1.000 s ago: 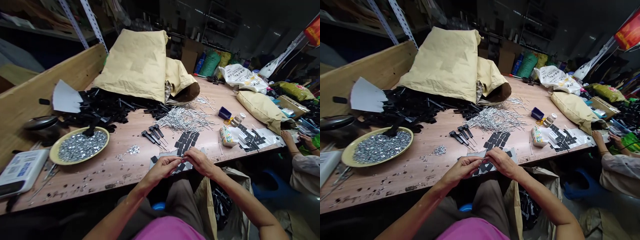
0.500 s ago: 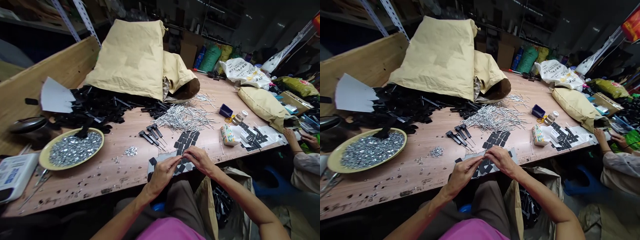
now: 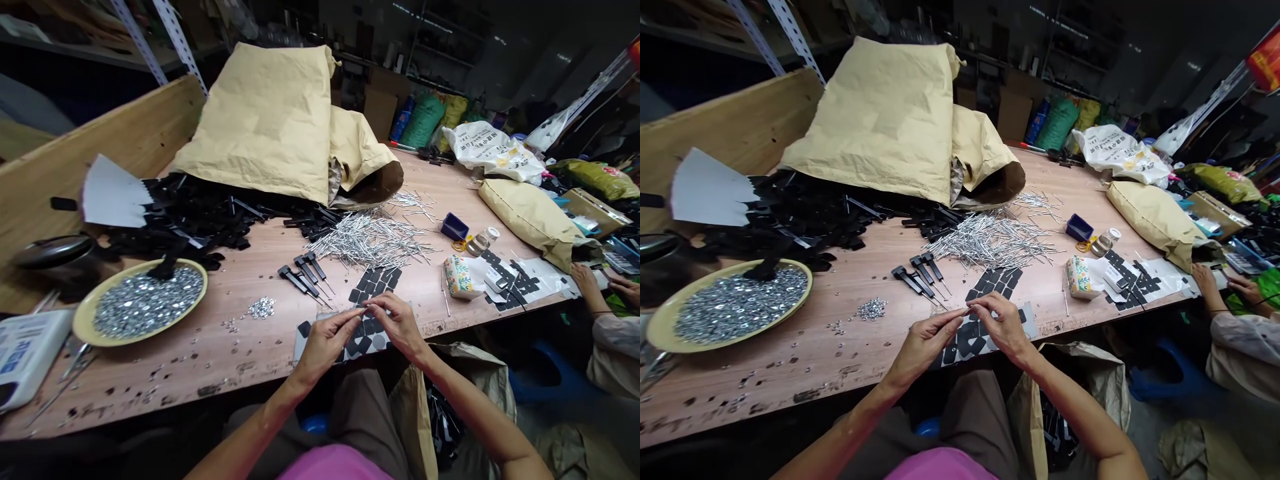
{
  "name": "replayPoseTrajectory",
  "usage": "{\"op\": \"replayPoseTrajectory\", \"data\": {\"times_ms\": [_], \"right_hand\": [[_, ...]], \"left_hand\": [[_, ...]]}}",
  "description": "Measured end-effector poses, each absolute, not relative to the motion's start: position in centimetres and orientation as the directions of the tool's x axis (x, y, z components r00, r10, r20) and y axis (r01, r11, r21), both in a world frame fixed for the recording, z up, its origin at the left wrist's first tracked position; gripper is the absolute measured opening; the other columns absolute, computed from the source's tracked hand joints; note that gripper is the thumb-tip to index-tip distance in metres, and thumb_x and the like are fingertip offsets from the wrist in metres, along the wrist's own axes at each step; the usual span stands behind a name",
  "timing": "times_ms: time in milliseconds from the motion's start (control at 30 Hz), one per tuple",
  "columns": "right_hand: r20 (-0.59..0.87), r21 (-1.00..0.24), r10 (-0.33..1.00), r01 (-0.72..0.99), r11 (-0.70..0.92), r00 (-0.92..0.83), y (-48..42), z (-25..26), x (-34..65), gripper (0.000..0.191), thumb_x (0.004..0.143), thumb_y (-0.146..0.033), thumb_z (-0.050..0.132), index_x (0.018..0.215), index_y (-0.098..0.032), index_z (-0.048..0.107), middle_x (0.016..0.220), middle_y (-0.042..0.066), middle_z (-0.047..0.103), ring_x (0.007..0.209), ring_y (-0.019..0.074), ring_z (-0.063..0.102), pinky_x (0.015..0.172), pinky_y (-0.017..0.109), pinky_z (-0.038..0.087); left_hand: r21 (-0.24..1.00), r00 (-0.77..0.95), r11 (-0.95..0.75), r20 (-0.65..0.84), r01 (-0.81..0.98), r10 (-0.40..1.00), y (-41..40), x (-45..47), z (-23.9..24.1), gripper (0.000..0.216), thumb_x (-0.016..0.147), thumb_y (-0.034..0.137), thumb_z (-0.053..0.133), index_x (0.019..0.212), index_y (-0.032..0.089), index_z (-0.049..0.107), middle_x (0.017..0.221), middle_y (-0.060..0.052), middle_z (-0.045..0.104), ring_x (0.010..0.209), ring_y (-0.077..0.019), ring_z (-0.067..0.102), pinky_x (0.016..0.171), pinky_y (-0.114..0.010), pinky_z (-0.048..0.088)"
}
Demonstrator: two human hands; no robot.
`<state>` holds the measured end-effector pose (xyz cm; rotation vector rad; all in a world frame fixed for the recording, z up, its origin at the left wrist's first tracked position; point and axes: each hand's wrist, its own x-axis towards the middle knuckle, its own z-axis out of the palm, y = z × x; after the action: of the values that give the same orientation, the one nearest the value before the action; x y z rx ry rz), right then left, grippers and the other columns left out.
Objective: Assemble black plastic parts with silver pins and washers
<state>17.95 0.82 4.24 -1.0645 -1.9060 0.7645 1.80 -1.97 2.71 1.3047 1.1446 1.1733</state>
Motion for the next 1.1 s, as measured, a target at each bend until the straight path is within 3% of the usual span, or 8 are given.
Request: {"op": "replayPoseTrajectory", "data": {"times_ms": [300, 433, 533, 700, 800, 867, 967, 1100], "right_hand": [[0.289, -0.819, 0.877, 0.376, 0.434, -0.383, 1.6, 4.5, 18.8, 0.028, 0.089, -0.042, 0.051, 0.095, -0.023, 0.072, 0.081, 0.005, 0.065, 0.074, 0.0138, 0.061, 0.066, 0.025, 0.050], [0.279, -0.793, 0.857, 0.399, 0.460, -0.433, 2.0, 4.8, 19.3, 0.029, 0.088, -0.043, 0.053, 0.087, -0.020, 0.071, 0.074, 0.003, 0.066, 0.067, 0.0125, 0.061, 0.059, 0.022, 0.049], [0.316, -0.688, 0.781, 0.437, 0.579, -0.538, 1.7, 5.3, 19.6, 0.028, 0.092, -0.037, 0.048, 0.090, -0.019, 0.069, 0.077, 0.004, 0.066, 0.070, 0.0128, 0.061, 0.062, 0.023, 0.049], [0.426, -0.421, 0.610, 0.450, 0.788, -0.668, 1.0, 5.8, 19.5, 0.030, 0.097, -0.026, 0.034, 0.098, -0.015, 0.062, 0.084, 0.009, 0.066, 0.076, 0.0150, 0.060, 0.067, 0.025, 0.050], [0.446, -0.346, 0.552, 0.434, 0.832, -0.704, 1.0, 6.0, 19.5, 0.028, 0.097, -0.025, 0.035, 0.097, -0.014, 0.061, 0.081, 0.009, 0.065, 0.075, 0.0149, 0.060, 0.066, 0.024, 0.050], [0.442, -0.325, 0.543, 0.437, 0.839, -0.715, 1.1, 5.9, 19.6, 0.027, 0.097, -0.026, 0.036, 0.096, -0.014, 0.061, 0.079, 0.008, 0.065, 0.073, 0.0148, 0.059, 0.063, 0.024, 0.049], [0.424, -0.347, 0.600, 0.490, 0.800, -0.678, 1.3, 5.5, 19.7, 0.029, 0.097, -0.029, 0.035, 0.095, -0.015, 0.061, 0.079, 0.007, 0.064, 0.070, 0.0144, 0.059, 0.061, 0.024, 0.049], [0.393, -0.468, 0.703, 0.530, 0.707, -0.592, 1.2, 4.7, 19.7, 0.028, 0.097, -0.031, 0.035, 0.092, -0.019, 0.059, 0.078, 0.004, 0.063, 0.070, 0.0131, 0.059, 0.062, 0.023, 0.048]], "left_hand": [[1.000, 0.095, 0.001, -0.003, 0.020, 0.995, -1.7, 1.9, 2.2, 0.036, 0.078, 0.040, 0.056, 0.097, 0.014, 0.073, 0.047, 0.003, 0.057, 0.040, -0.0100, 0.044, 0.039, -0.021, 0.036], [0.997, 0.114, -0.050, 0.044, 0.053, 0.992, -1.5, 1.6, 2.3, 0.029, 0.076, 0.035, 0.057, 0.091, 0.017, 0.074, 0.064, -0.002, 0.068, 0.051, -0.0122, 0.053, 0.047, -0.022, 0.042], [1.000, 0.224, 0.002, -0.007, 0.024, 0.974, -1.2, 1.1, 2.6, 0.028, 0.075, 0.038, 0.058, 0.087, 0.017, 0.074, 0.060, -0.001, 0.065, 0.049, -0.0112, 0.049, 0.044, -0.021, 0.038], [0.958, 0.452, 0.278, -0.218, -0.071, 0.865, -0.8, 0.4, 3.0, 0.042, 0.072, 0.049, 0.061, 0.091, 0.013, 0.072, 0.041, 0.008, 0.036, 0.038, -0.0050, 0.027, 0.036, -0.018, 0.019], [0.938, 0.494, 0.335, -0.252, -0.086, 0.832, -0.7, 0.5, 2.6, 0.047, 0.073, 0.051, 0.060, 0.096, 0.012, 0.071, 0.041, 0.009, 0.034, 0.036, -0.0042, 0.024, 0.035, -0.018, 0.018], [0.967, 0.461, 0.250, -0.202, -0.044, 0.864, -0.9, 0.6, 2.2, 0.043, 0.077, 0.048, 0.057, 0.097, 0.013, 0.070, 0.041, 0.007, 0.040, 0.035, -0.0055, 0.029, 0.034, -0.018, 0.022], [0.983, 0.307, -0.137, 0.094, 0.121, 0.947, -1.2, 0.9, 1.5, 0.031, 0.085, 0.039, 0.051, 0.094, 0.016, 0.071, 0.059, -0.001, 0.065, 0.050, -0.0121, 0.057, 0.045, -0.021, 0.045], [0.671, 0.266, -0.581, 0.520, 0.460, 0.812, -1.5, 1.1, 0.9, 0.028, 0.091, 0.023, 0.043, 0.102, 0.018, 0.068, 0.086, -0.007, 0.073, 0.075, -0.0156, 0.069, 0.068, -0.024, 0.055]]}}
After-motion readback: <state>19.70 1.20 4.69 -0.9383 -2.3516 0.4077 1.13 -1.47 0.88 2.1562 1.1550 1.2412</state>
